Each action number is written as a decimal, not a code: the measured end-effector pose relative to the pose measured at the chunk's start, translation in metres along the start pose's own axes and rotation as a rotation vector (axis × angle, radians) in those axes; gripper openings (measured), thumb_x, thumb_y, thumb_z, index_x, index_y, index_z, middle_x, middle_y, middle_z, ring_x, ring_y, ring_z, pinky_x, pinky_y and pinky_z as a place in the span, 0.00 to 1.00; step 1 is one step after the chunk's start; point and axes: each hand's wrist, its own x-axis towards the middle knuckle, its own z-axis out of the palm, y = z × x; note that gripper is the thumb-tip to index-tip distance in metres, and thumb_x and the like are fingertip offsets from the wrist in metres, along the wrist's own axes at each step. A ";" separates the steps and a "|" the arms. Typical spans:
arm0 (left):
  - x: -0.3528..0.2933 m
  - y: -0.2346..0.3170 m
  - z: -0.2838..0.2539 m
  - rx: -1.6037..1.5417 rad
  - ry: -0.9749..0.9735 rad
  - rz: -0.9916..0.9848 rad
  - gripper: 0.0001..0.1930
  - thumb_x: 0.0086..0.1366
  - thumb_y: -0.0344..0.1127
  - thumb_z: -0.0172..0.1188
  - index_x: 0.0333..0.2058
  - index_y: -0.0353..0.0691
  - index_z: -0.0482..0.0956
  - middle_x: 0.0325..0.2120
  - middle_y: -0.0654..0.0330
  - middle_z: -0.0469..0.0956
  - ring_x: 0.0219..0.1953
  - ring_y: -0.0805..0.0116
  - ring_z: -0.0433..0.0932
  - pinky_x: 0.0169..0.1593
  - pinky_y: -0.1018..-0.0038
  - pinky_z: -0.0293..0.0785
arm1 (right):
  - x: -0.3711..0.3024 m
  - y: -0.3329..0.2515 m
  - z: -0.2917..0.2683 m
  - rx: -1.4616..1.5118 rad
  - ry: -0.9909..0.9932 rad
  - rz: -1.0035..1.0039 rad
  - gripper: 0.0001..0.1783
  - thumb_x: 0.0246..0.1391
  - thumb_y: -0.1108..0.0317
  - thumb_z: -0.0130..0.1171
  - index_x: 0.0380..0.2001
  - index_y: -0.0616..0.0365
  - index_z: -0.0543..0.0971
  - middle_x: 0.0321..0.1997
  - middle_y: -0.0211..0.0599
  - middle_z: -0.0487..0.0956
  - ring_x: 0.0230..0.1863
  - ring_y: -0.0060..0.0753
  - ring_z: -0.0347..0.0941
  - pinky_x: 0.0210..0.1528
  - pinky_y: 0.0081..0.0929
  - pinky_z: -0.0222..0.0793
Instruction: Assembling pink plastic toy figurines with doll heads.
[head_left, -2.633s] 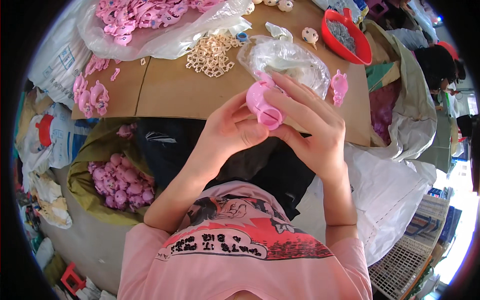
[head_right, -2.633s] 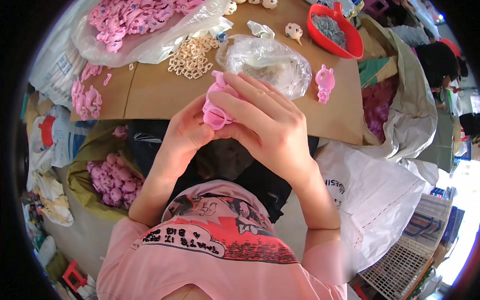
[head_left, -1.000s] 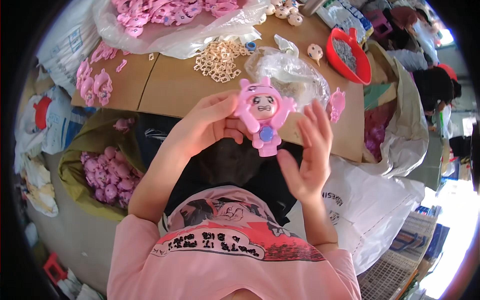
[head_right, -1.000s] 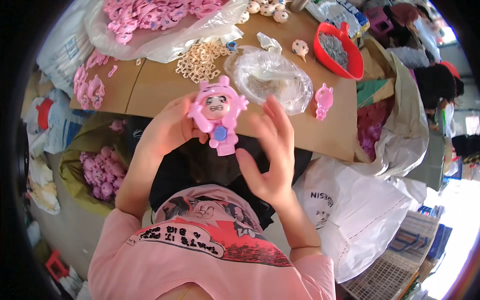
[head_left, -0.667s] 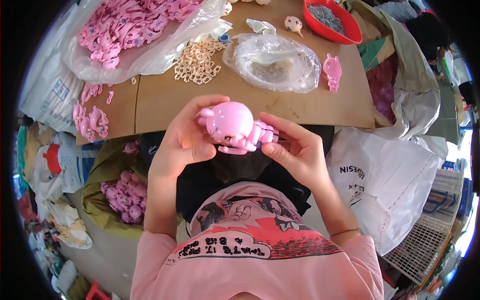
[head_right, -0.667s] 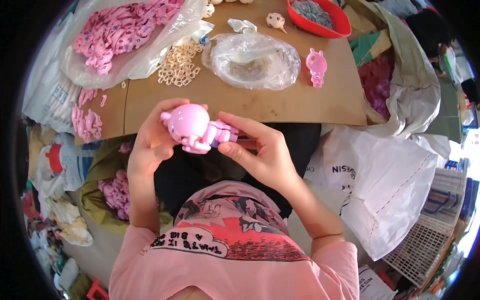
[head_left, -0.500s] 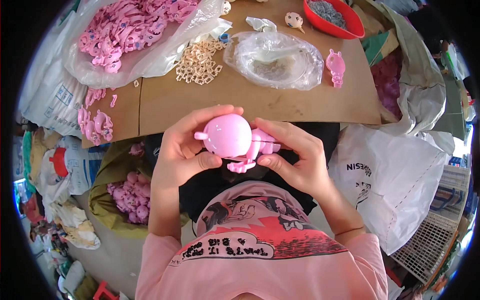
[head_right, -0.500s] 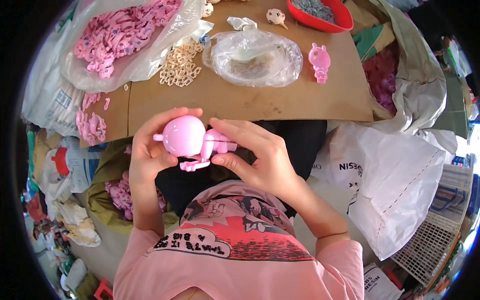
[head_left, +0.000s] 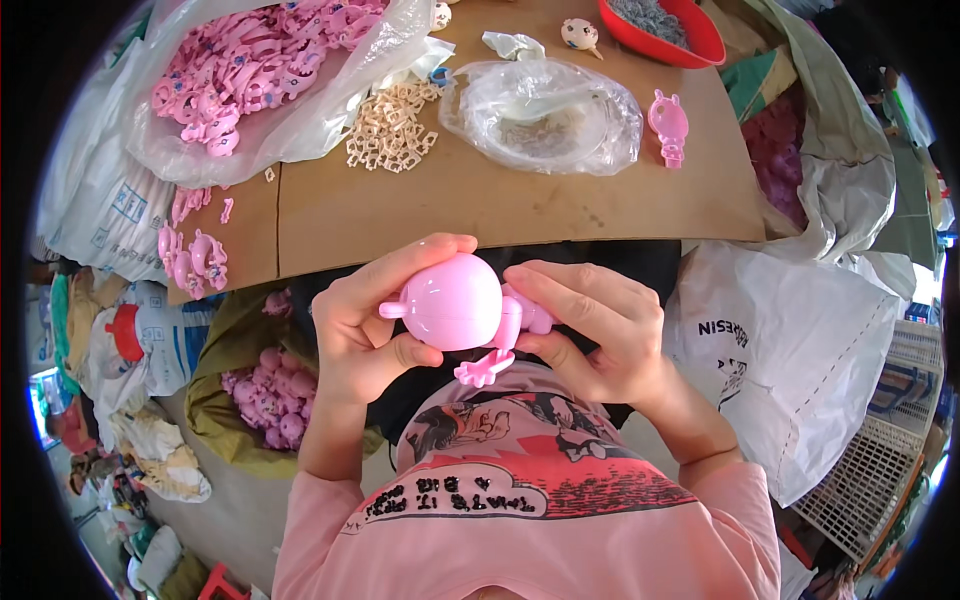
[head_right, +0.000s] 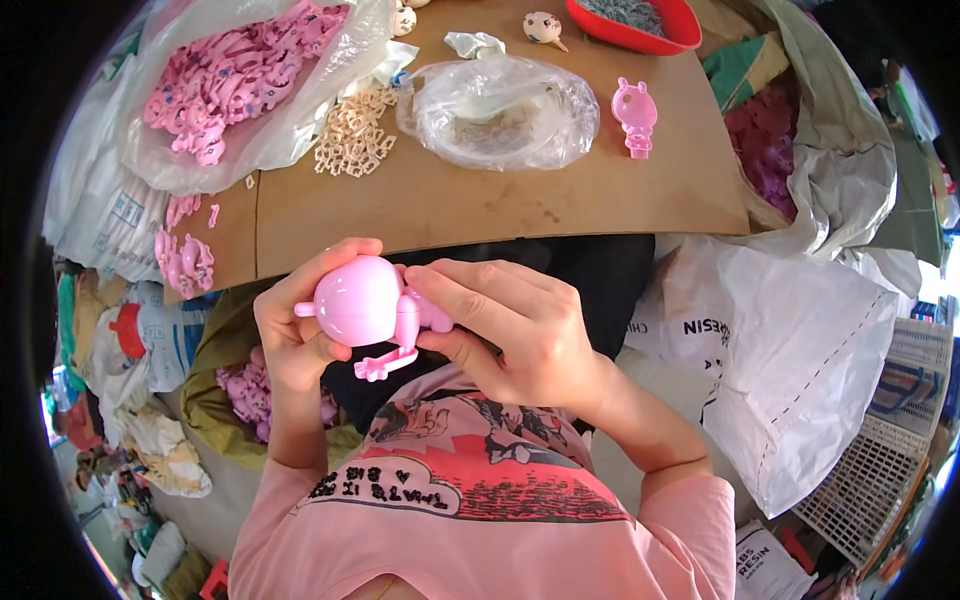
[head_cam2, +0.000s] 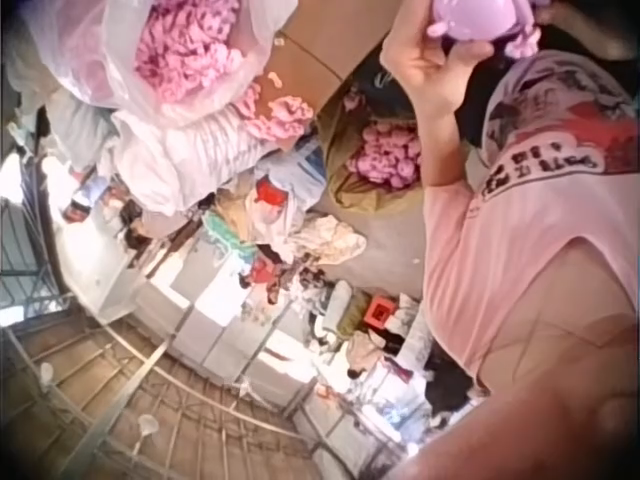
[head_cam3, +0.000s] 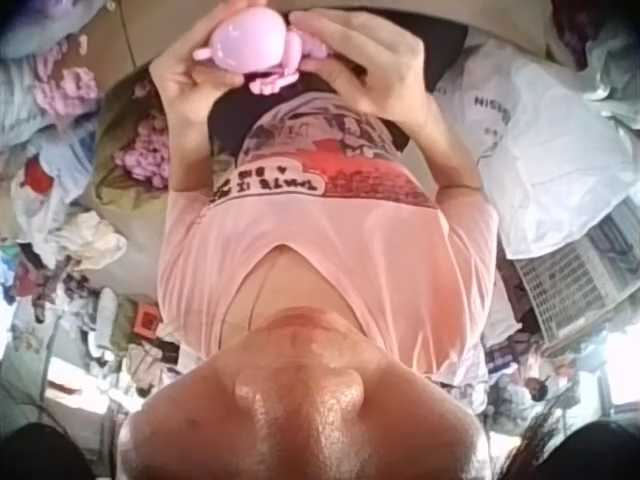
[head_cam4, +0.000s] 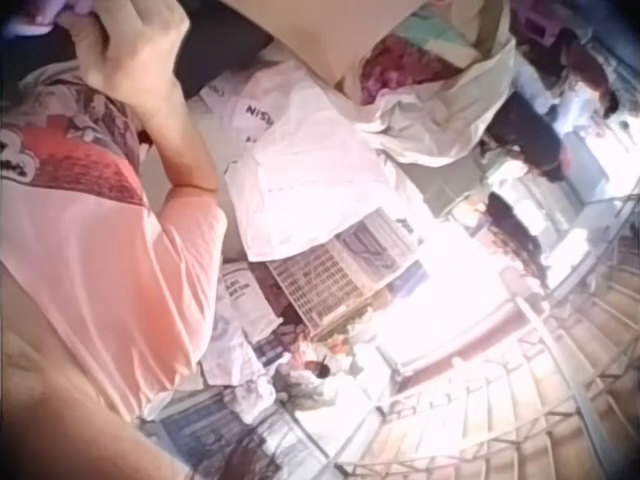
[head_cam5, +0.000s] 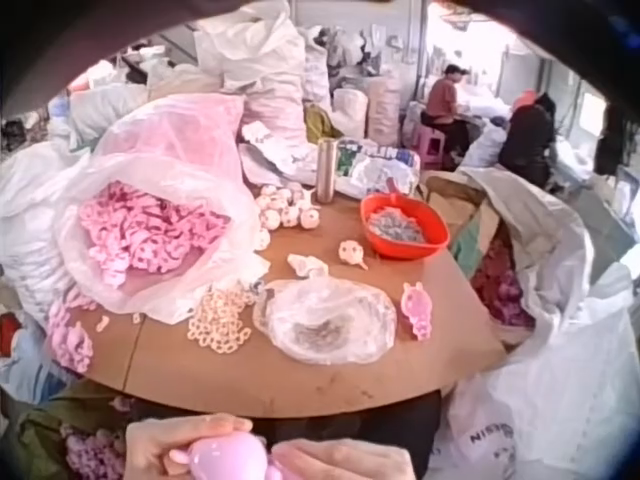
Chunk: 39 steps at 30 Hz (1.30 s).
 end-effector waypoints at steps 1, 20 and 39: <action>0.001 0.001 -0.001 0.032 -0.018 0.015 0.37 0.44 0.36 0.73 0.52 0.25 0.70 0.51 0.42 0.72 0.53 0.57 0.73 0.56 0.68 0.68 | 0.001 -0.001 0.000 0.009 -0.011 0.017 0.25 0.37 0.69 0.68 0.43 0.64 0.78 0.37 0.44 0.80 0.29 0.39 0.77 0.32 0.27 0.73; 0.014 -0.007 -0.015 -0.100 0.124 -0.298 0.25 0.59 0.36 0.63 0.53 0.30 0.69 0.49 0.48 0.73 0.45 0.61 0.78 0.45 0.65 0.80 | 0.002 -0.001 0.008 0.341 -0.197 0.618 0.24 0.51 0.68 0.64 0.52 0.62 0.74 0.38 0.42 0.81 0.36 0.25 0.78 0.37 0.24 0.74; 0.013 -0.032 0.040 0.521 0.284 0.103 0.18 0.53 0.25 0.63 0.44 0.31 0.75 0.34 0.50 0.79 0.35 0.55 0.81 0.39 0.72 0.75 | -0.024 0.026 0.024 0.799 0.159 0.872 0.23 0.51 0.79 0.57 0.52 0.60 0.67 0.51 0.37 0.72 0.52 0.29 0.69 0.52 0.28 0.67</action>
